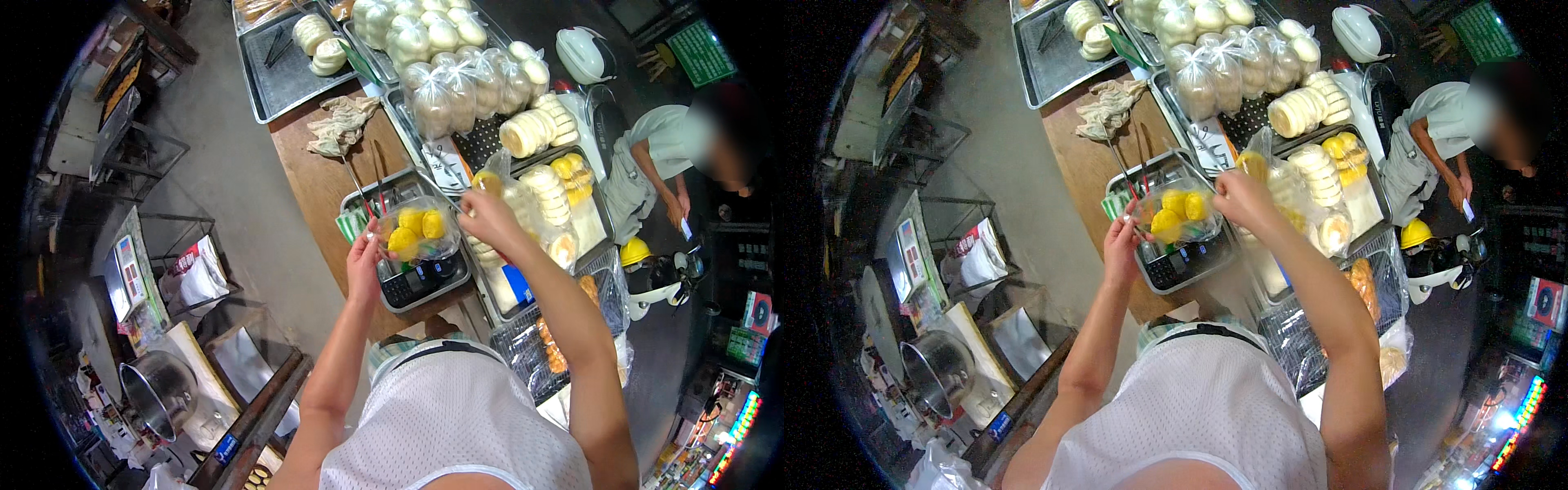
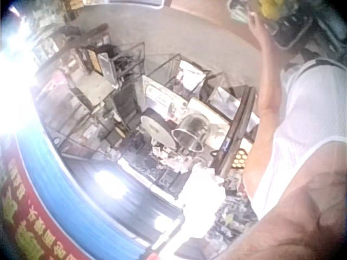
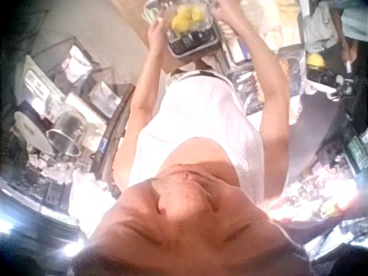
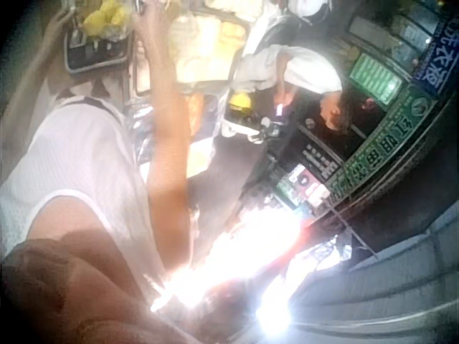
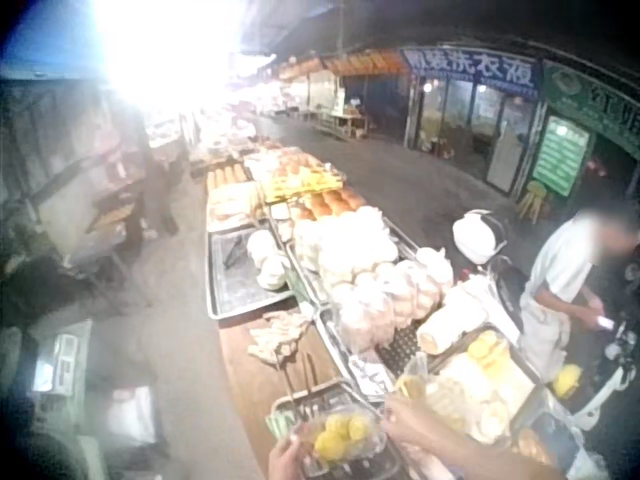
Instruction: The person packs yellow buns into plastic bags at a market stall, then moves to a kitchen area to use a manual press to cut dough into small rectangular pieces.
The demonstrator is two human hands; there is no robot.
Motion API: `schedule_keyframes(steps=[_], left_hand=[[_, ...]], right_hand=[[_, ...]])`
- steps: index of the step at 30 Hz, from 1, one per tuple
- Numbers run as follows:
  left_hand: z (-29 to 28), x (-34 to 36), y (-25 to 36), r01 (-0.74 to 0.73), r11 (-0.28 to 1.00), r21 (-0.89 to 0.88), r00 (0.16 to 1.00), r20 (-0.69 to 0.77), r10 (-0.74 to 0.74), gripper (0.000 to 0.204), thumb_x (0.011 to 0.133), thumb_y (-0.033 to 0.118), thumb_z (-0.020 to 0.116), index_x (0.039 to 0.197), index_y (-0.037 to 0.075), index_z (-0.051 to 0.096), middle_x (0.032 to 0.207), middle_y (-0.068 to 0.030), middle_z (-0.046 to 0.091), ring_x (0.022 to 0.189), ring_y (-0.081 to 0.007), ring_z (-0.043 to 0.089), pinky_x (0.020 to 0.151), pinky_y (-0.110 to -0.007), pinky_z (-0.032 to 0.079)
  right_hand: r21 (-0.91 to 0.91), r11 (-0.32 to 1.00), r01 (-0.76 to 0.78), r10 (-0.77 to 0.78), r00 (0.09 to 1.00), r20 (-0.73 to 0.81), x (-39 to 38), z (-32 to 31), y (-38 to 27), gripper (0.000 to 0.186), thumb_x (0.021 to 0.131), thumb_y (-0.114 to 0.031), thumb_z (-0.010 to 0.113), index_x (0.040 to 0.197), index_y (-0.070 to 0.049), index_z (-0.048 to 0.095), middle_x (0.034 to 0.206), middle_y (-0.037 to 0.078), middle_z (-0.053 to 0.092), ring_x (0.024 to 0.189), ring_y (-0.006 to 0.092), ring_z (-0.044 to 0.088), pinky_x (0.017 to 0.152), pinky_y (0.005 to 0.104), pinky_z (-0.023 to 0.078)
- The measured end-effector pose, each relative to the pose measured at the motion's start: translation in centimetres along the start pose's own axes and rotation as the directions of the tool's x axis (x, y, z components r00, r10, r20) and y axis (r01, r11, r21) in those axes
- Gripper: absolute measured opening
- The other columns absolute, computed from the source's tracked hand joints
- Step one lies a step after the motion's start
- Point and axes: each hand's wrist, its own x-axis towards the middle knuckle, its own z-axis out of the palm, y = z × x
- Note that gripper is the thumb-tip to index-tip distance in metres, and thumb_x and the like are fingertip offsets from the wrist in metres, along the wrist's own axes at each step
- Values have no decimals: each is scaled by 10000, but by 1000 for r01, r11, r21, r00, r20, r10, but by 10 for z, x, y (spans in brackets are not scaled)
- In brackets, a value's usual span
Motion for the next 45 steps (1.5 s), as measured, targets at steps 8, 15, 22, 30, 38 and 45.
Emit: schedule_keyframes(steps=[8, 15, 22, 30, 38, 45], left_hand=[[2, -1, -7, -24, 1000, 5, 999, 34, 23, 289, 1049, 157, 547, 1287, 7, 614, 1495, -65, 525, 854, -100, 640, 759, -286, 573], [-5, -5, -4, 13, 999, 37, 999, 40, -15, 181, 1036, 158, 571, 1132, 23, 643, 1548, -78, 476, 916, -123, 657, 787, -297, 567], [17, -7, 10, 26, 999, 32, 996, 81, -29, 141, 1029, 160, 583, 1047, 30, 635, 1489, -89, 531, 895, -132, 648, 817, -326, 564], [29, -21, 37, 28, 998, 58, 987, 155, -37, 184, 1021, 184, 603, 1109, 32, 659, 1298, -90, 640, 872, -140, 636, 829, -334, 559], [17, -20, 31, 31, 988, 154, 982, 181, -59, 210, 1013, 190, 621, 1118, 17, 675, 1175, -62, 678, 840, -128, 632, 799, -324, 555], [51, -27, 59, -42, 973, 226, 965, 262, -20, 195, 1008, 171, 613, 1096, 7, 671, 1159, -63, 689, 811, -115, 610, 786, -280, 513]], right_hand=[[-205, 973, 111, -115, 993, -7, 109, 78, 14, 213, 824, -186, 725, 974, -65, 634, 1140, 184, 639, 1097, 382, 624, 889, 491, 517], [-116, 986, 118, -150, 933, -326, 39, 95, 6, 416, 795, -279, 808, 1064, -38, 601, 1159, 155, 577, 1154, 366, 571, 943, 492, 490], [-74, 953, -295, 272, 935, -228, -21, 117, 39, 351, 887, -279, 722, 1119, -47, 598, 1047, 171, 646, 958, 422, 656, 779, 503, 531], [697, 677, -237, 499, 844, -197, -30, 103, 38, 273, 1012, -266, 593, 982, 0, 645, 840, 123, 728, 753, 254, 721, 671, 405, 546], [981, -126, -150, 378, 907, 187, -39, 85, 0, 164, 1066, -218, 525, 1053, -68, 589, 919, 44, 667, 877, 159, 681, 808, 313, 553], [992, 1, -123, 117, 986, 122, -35, 68, -25, 151, 1062, -175, 529, 985, -69, 602, 860, 10, 615, 759, 107, 571, 732, 274, 482]])
